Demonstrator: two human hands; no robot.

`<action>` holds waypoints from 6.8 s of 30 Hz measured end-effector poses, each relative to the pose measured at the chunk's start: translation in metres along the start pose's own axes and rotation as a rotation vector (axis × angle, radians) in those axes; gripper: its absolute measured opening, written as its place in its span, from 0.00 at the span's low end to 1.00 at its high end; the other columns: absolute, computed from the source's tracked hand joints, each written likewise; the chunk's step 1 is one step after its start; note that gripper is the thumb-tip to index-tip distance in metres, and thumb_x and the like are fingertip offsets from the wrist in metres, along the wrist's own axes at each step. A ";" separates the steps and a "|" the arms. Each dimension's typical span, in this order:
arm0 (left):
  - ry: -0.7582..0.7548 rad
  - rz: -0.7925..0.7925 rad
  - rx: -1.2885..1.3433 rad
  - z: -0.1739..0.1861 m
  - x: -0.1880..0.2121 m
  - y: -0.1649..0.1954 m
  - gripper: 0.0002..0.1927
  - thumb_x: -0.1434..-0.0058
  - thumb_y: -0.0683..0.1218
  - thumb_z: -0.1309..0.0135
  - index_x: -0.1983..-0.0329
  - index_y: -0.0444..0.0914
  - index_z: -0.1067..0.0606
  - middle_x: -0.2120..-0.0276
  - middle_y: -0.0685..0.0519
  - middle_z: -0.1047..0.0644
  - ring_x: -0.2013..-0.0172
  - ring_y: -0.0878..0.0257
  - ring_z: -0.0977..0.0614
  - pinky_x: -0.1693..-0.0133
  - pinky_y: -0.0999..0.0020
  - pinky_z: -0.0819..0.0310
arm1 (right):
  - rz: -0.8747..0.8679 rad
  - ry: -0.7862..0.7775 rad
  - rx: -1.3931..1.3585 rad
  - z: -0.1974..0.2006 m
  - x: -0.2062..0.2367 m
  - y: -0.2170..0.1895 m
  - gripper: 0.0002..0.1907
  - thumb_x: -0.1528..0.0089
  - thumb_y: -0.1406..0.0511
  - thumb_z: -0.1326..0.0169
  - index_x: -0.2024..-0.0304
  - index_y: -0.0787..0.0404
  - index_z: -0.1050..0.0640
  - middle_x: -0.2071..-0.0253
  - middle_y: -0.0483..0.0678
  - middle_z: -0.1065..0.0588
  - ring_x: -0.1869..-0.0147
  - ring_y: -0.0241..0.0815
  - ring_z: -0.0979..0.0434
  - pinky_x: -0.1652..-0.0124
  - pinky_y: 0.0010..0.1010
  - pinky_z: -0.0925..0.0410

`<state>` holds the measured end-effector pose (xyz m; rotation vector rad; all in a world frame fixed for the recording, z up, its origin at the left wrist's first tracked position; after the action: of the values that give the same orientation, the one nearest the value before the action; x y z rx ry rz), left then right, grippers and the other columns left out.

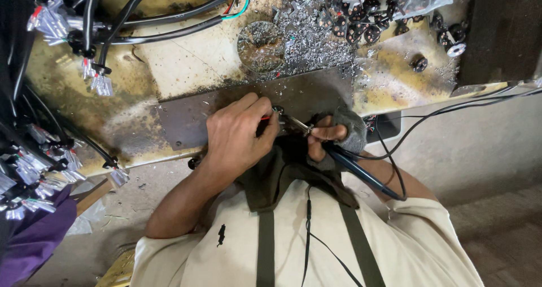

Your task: The person solders multiple small wires to black plastic connectors using a soldering iron. They repeatedly pick up a connector, apply solder to wire ends, and place the finished units on the workbench.

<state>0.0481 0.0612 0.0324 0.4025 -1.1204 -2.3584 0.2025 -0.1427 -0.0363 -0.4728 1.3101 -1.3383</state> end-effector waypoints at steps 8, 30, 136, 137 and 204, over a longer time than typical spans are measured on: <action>-0.002 0.001 -0.018 0.000 0.000 0.000 0.09 0.41 0.43 0.38 0.70 0.38 0.28 0.72 0.48 0.28 0.71 0.48 0.22 0.70 0.54 0.31 | -0.011 -0.128 0.109 -0.009 -0.002 0.003 0.09 0.34 0.69 0.37 0.55 0.57 0.25 0.67 0.45 0.22 0.67 0.42 0.17 0.64 0.30 0.26; 0.032 0.002 0.000 -0.001 -0.002 0.000 0.09 0.41 0.43 0.39 0.71 0.37 0.28 0.73 0.48 0.27 0.72 0.47 0.22 0.71 0.53 0.31 | -0.034 0.087 0.746 0.047 -0.137 0.005 0.18 0.28 0.71 0.37 0.42 0.65 0.32 0.50 0.49 0.28 0.51 0.41 0.25 0.52 0.28 0.31; -0.593 0.226 0.249 0.021 0.028 -0.002 0.12 0.33 0.51 0.47 0.66 0.38 0.23 0.82 0.46 0.24 0.77 0.48 0.19 0.73 0.53 0.31 | -0.563 0.193 -0.431 -0.018 -0.076 -0.027 0.24 0.31 0.71 0.42 0.52 0.52 0.46 0.56 0.61 0.20 0.68 0.44 0.19 0.69 0.30 0.25; -0.642 0.234 0.209 0.024 0.027 -0.003 0.13 0.34 0.51 0.47 0.68 0.38 0.23 0.83 0.47 0.24 0.78 0.49 0.18 0.73 0.54 0.31 | -0.637 0.225 -0.442 -0.018 -0.072 -0.022 0.24 0.31 0.70 0.43 0.53 0.52 0.47 0.55 0.61 0.19 0.70 0.42 0.19 0.71 0.29 0.25; 0.355 0.084 -0.129 0.023 -0.026 -0.012 0.08 0.37 0.42 0.34 0.64 0.36 0.23 0.70 0.48 0.24 0.71 0.50 0.21 0.68 0.57 0.29 | -0.717 -0.060 -0.104 -0.033 -0.032 0.037 0.08 0.32 0.67 0.49 0.66 0.64 0.27 0.68 0.48 0.27 0.64 0.41 0.26 0.61 0.33 0.31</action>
<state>0.0556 0.0966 0.0384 0.6813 -0.8001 -2.1612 0.1984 -0.0914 -0.0652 -1.1192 1.2062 -1.8180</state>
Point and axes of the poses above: each hand's wrist, its own x-axis away from the middle knuckle, its own z-axis out of the back of the hand, y = z × x, the point moved 4 cm from there along -x, towards the middle knuckle
